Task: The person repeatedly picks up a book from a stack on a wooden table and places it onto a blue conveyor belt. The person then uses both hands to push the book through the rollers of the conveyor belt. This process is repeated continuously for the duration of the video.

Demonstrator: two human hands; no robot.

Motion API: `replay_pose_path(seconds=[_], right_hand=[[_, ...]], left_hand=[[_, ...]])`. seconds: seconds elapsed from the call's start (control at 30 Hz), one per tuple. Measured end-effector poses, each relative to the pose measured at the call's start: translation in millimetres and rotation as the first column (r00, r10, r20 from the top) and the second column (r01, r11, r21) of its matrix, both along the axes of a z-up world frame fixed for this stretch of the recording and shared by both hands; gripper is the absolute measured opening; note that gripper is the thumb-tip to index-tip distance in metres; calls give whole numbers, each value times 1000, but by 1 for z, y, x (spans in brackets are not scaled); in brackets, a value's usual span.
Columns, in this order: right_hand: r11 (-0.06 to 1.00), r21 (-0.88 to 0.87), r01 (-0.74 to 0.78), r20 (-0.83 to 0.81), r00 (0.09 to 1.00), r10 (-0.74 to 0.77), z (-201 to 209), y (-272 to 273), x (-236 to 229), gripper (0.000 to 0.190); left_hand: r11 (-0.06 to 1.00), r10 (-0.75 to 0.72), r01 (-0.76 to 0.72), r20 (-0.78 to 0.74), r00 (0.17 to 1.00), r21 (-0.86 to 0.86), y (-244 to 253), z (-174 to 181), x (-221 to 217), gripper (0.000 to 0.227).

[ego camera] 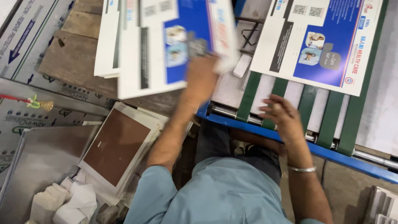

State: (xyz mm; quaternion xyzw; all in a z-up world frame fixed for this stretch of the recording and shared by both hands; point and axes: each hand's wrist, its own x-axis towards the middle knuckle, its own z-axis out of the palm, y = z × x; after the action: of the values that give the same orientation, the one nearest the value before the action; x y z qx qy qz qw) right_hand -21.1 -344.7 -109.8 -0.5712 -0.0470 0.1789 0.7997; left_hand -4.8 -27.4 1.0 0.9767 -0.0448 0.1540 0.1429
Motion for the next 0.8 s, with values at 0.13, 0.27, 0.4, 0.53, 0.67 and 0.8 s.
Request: replay_pose_path(seconds=[0.13,0.27,0.4,0.53,0.67,0.8], right_hand=[[929,337,-151,-33,985,172,14,52,-4,46],[911,353,212,-221,965,-139,7,42,8,48],[856,286,431,-207,900,-384,-15,-21,27,43],[742,208,637,-93,768,-633,-41,-87,40,40],[650,260,714,18,669,-743,-55,-131,41,33],[575,111,811,84,568,-818,-68,-155,33,26]], left_hand=[[947,-283,290,-69,957,139,-84,-10,-31,76],[925,-337,362,-194,921,115,-84,-14,-34,83],[962,-151,190,-201,968,194,-24,-15,-16,75],[962,39,-26,-42,998,271,45,-14,5,72],[946,32,-75,139,990,317,78,-27,10,54],[942,-23,-65,258,966,330,84,-45,9,44]])
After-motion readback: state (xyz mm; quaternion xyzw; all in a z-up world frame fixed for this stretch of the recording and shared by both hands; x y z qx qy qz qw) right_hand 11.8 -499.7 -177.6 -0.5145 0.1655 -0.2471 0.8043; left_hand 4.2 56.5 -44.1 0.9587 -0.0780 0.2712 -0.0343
